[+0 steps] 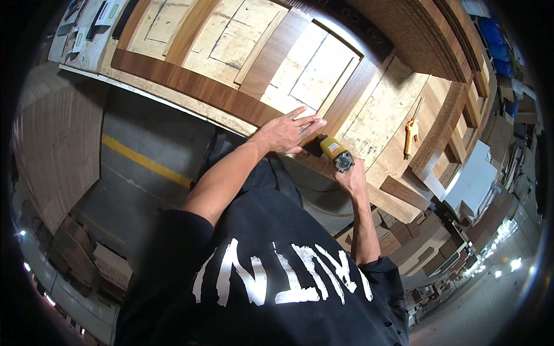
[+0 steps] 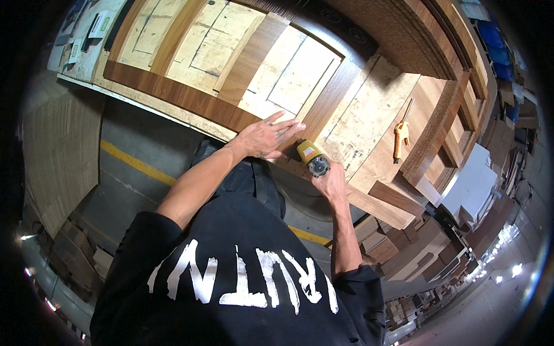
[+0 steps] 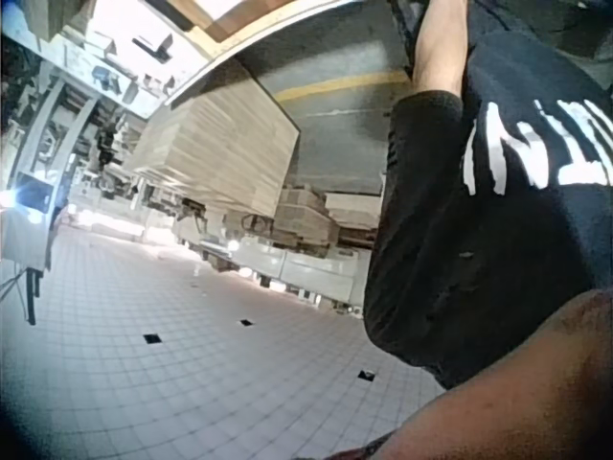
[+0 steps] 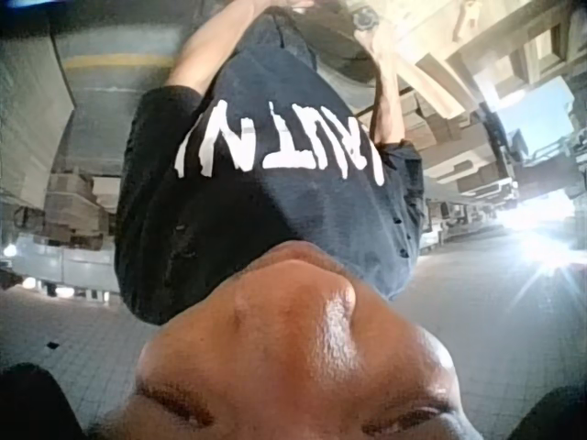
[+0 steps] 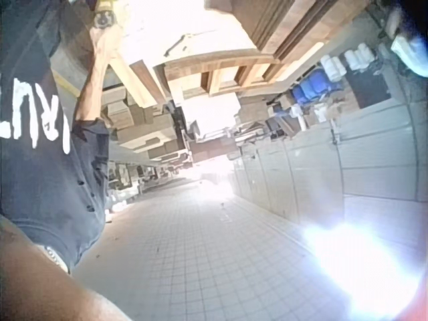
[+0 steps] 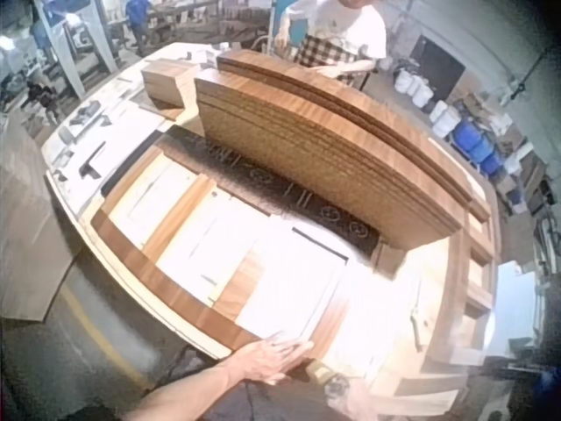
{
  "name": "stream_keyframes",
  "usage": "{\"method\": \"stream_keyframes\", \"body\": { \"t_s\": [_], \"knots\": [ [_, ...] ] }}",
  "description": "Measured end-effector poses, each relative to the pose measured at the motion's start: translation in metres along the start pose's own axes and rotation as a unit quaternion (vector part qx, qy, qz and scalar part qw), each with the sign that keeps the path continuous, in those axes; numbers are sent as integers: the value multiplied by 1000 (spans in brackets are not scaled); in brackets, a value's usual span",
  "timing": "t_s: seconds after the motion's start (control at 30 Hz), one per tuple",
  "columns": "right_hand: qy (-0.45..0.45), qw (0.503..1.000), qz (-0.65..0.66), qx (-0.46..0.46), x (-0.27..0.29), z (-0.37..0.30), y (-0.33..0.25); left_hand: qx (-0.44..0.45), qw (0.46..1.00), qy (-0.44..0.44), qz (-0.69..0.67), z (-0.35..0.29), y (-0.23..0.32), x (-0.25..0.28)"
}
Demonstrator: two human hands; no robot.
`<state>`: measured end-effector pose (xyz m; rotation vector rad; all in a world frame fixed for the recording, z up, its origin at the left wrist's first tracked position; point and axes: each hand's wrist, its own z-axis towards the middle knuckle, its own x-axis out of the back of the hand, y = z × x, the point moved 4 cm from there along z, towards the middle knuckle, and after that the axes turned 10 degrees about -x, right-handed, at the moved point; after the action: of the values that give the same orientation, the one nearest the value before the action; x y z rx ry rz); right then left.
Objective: The person assembles a wooden frame by placing thin wooden strips into a larger curved wooden structure on a workbench. They use a nail gun to secure the strips in place, repeating the process for multiple sections of the frame.
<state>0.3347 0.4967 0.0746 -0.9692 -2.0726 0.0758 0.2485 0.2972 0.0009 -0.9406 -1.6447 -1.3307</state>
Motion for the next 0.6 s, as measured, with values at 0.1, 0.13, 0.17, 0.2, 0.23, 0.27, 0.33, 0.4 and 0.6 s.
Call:
{"method": "stream_keyframes", "body": {
  "t_s": [0.1,0.13,0.17,0.2,0.23,0.27,0.33,0.4,0.6],
  "knots": [
    [13,1000,9,10,-2,1,2,1,1000,7,-10,1,-1,0],
    [16,1000,10,15,-2,1,-1,2,1000,7,-13,0,-1,0],
    [19,1000,11,20,-1,0,-3,3,1000,7,-15,0,-1,-1],
    [15,1000,8,19,0,0,-3,4,1000,6,-17,1,-1,-1],
    [11,1000,6,18,0,0,-3,4,1000,6,-15,1,-1,-1],
    [8,1000,3,17,0,-1,-4,3,1000,5,-13,1,-1,-1],
    [30,999,11,42,-4,1,4,-2,1000,1,-5,0,0,-1],
    [35,998,16,39,-3,1,1,-10,1000,-4,7,1,-1,-2],
    [20,1000,8,-3,-3,-1,-2,-6,1000,-4,0,0,1,-1]
  ]
}}
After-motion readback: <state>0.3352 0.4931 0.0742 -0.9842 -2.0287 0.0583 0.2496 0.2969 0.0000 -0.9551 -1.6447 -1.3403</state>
